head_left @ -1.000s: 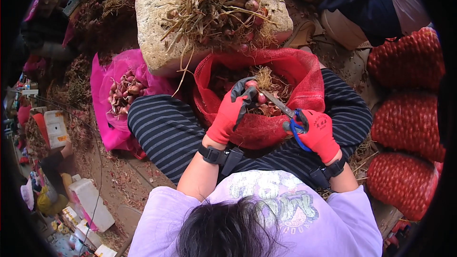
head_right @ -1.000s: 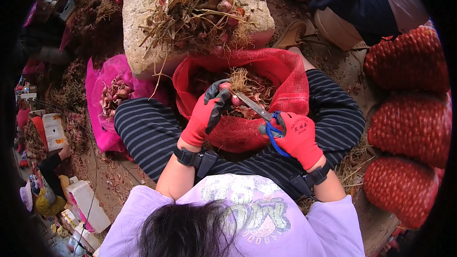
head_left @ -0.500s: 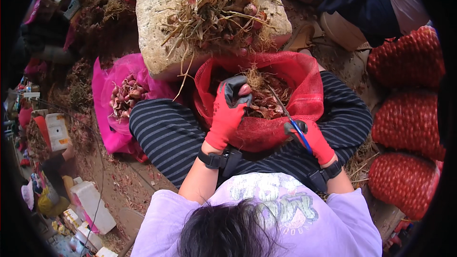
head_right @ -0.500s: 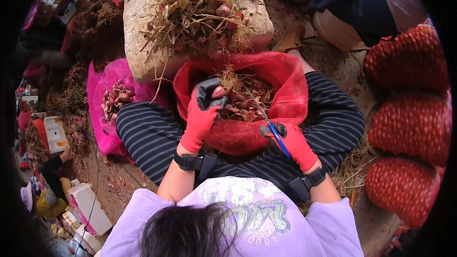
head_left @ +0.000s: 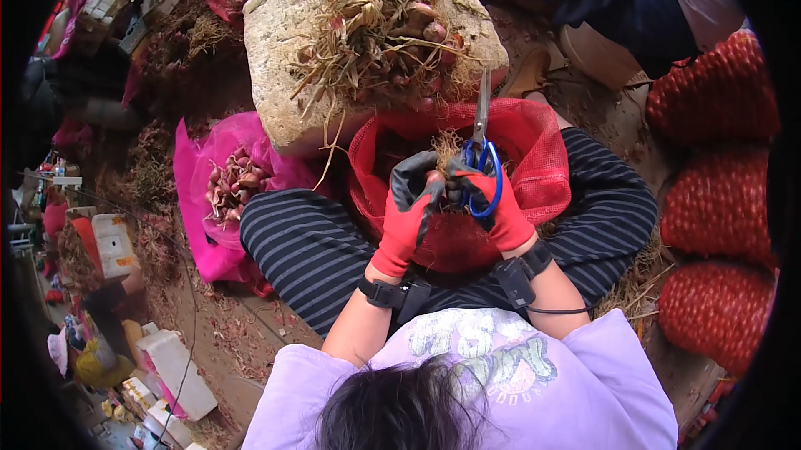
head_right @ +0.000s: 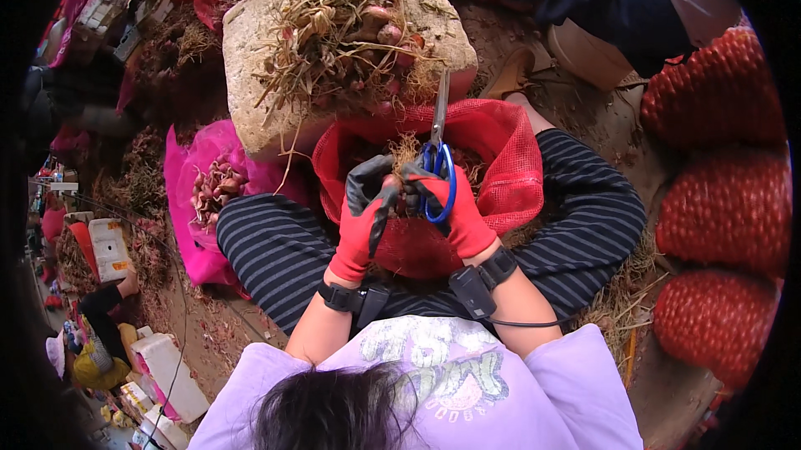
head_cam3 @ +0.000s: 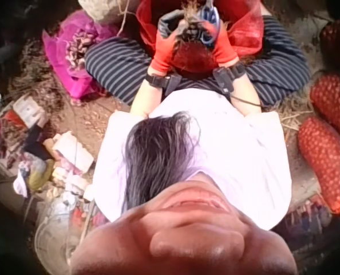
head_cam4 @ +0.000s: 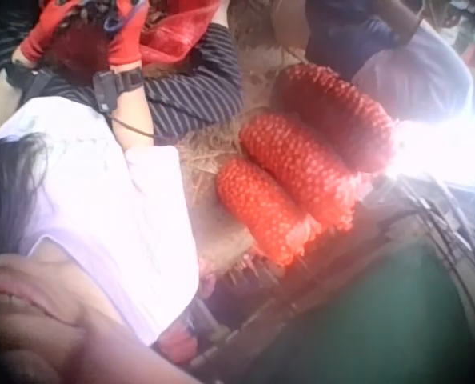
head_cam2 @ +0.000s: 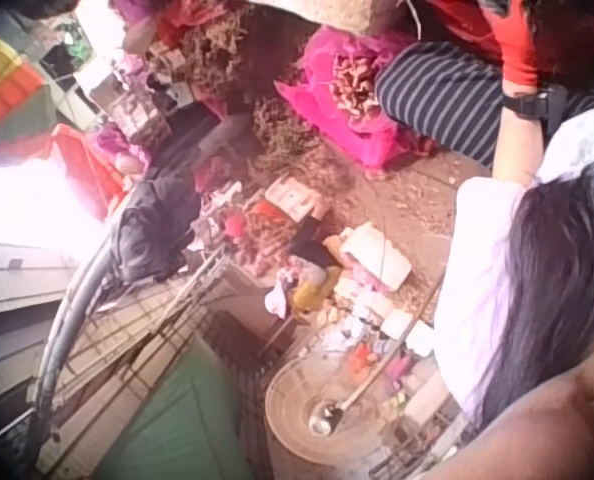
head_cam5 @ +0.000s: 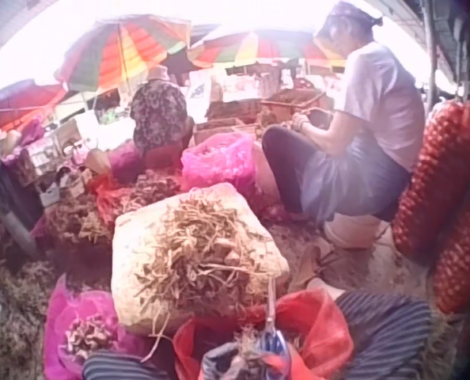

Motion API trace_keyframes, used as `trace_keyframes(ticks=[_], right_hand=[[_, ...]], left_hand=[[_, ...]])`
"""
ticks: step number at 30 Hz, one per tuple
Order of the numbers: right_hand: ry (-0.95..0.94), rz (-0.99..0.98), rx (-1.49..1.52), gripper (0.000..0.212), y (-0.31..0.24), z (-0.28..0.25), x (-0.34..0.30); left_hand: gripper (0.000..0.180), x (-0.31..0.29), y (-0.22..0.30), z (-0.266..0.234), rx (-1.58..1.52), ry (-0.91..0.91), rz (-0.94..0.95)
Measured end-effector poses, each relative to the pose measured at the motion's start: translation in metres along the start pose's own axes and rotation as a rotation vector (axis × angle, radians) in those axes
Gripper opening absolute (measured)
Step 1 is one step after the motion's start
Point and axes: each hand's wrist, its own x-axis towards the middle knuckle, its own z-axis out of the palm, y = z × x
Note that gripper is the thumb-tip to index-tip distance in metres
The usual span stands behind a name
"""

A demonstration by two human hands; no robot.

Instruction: The recorder sits on the ground and uses scissors to trim the roots and stalks of shallots, then places the trimmed shallots into a red net bag.

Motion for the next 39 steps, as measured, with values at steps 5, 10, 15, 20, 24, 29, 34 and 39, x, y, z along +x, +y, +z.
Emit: trace_keyframes(ticks=[5, 10, 15, 20, 24, 29, 34, 39], right_hand=[[0.013, -0.074, -0.183, 0.021, 0.000, -0.006, -0.004], [-0.019, -0.026, -0.226, 0.023, -0.025, -0.002, -0.009], [-0.154, -0.236, -0.551, 0.022, -0.033, -0.005, -0.003], [0.107, -0.213, -0.460, 0.021, -0.009, -0.020, 0.001], [0.177, -0.121, -0.171, 0.024, -0.009, -0.015, -0.009], [0.080, 0.005, 0.084, 0.027, 0.002, 0.002, -0.009], [0.029, 0.000, -0.164, 0.028, 0.000, -0.008, -0.004], [0.206, -0.165, -0.432, 0.029, -0.011, -0.036, -0.018]], left_hand=[[0.032, 0.004, 0.005, 0.015, -0.238, 0.109, -0.072], [0.023, 0.000, -0.022, -0.010, 0.090, -0.178, -0.231], [0.028, 0.008, 0.007, 0.010, -0.366, -0.221, -0.529], [0.036, 0.006, 0.017, 0.006, -0.273, -0.099, -0.547], [0.041, 0.007, 0.005, -0.004, -0.283, -0.007, -0.440], [0.044, 0.007, 0.003, 0.006, 0.200, -0.141, -0.135], [0.043, 0.007, 0.002, 0.007, -0.053, -0.058, -0.255], [0.033, 0.005, -0.002, -0.010, -0.507, 0.037, -0.364]])
